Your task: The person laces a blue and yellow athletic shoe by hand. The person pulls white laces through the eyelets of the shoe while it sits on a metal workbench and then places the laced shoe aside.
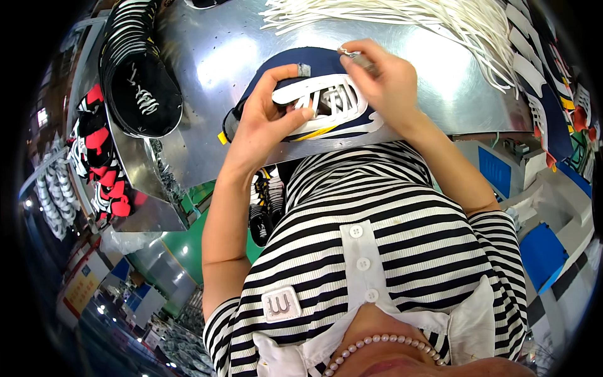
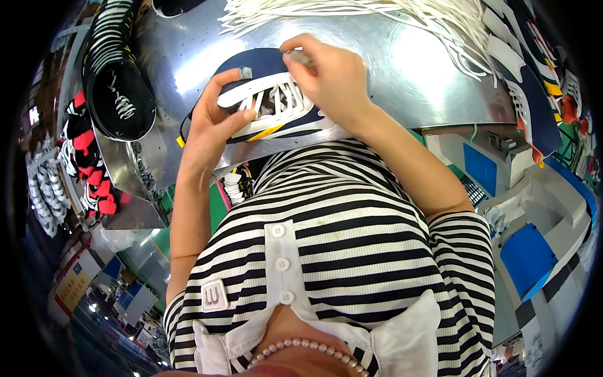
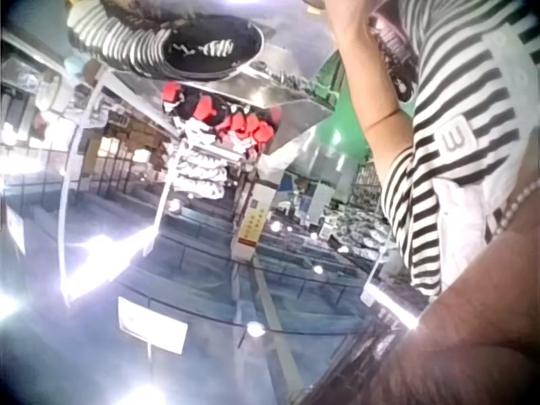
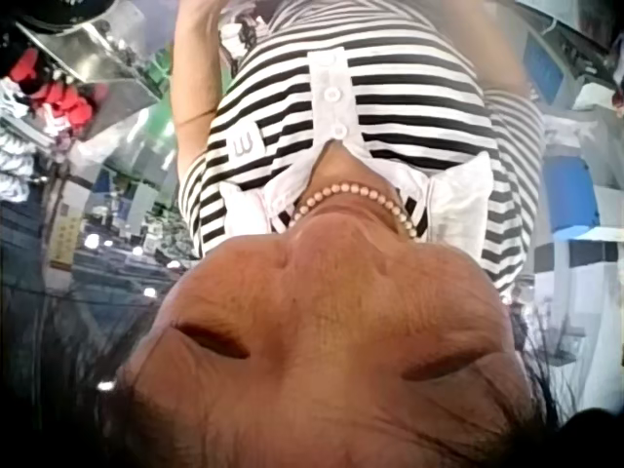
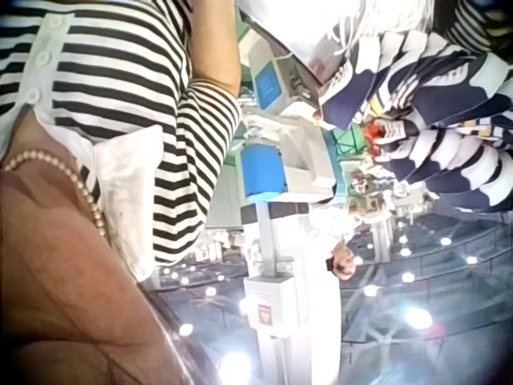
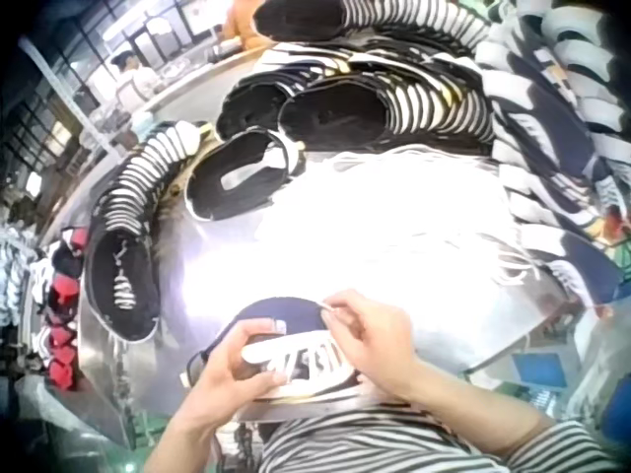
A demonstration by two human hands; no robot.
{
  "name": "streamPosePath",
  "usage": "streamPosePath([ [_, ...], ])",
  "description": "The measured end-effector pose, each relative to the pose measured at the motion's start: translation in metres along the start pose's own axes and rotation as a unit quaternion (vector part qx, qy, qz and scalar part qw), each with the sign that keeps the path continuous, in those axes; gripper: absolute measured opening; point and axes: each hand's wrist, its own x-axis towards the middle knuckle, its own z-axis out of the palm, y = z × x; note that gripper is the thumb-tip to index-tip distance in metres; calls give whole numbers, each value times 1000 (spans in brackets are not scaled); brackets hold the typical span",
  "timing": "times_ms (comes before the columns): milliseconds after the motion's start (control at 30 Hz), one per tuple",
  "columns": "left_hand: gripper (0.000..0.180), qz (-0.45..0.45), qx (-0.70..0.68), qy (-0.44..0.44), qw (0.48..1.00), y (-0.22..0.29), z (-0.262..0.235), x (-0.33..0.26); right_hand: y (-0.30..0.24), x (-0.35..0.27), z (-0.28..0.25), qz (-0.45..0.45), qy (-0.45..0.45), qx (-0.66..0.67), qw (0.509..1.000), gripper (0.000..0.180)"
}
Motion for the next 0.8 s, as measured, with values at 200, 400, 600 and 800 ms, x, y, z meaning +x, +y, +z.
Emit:
streamPosePath([
  [200,51,-10,-46,43,998,4,7,6,-19,-4,-14,-232,-124,-35,964,35],
  [400,44,-3,-50,50,998,3,14,7,-6,-2,3,-260,-58,-61,962,20],
  [600,41,53,52,125,989,-15,6,33,-59,-36,-8,-369,-231,78,897,7],
  [800,41,45,9,121,992,-11,10,40,-37,-20,1,-298,-168,8,940,16],
])
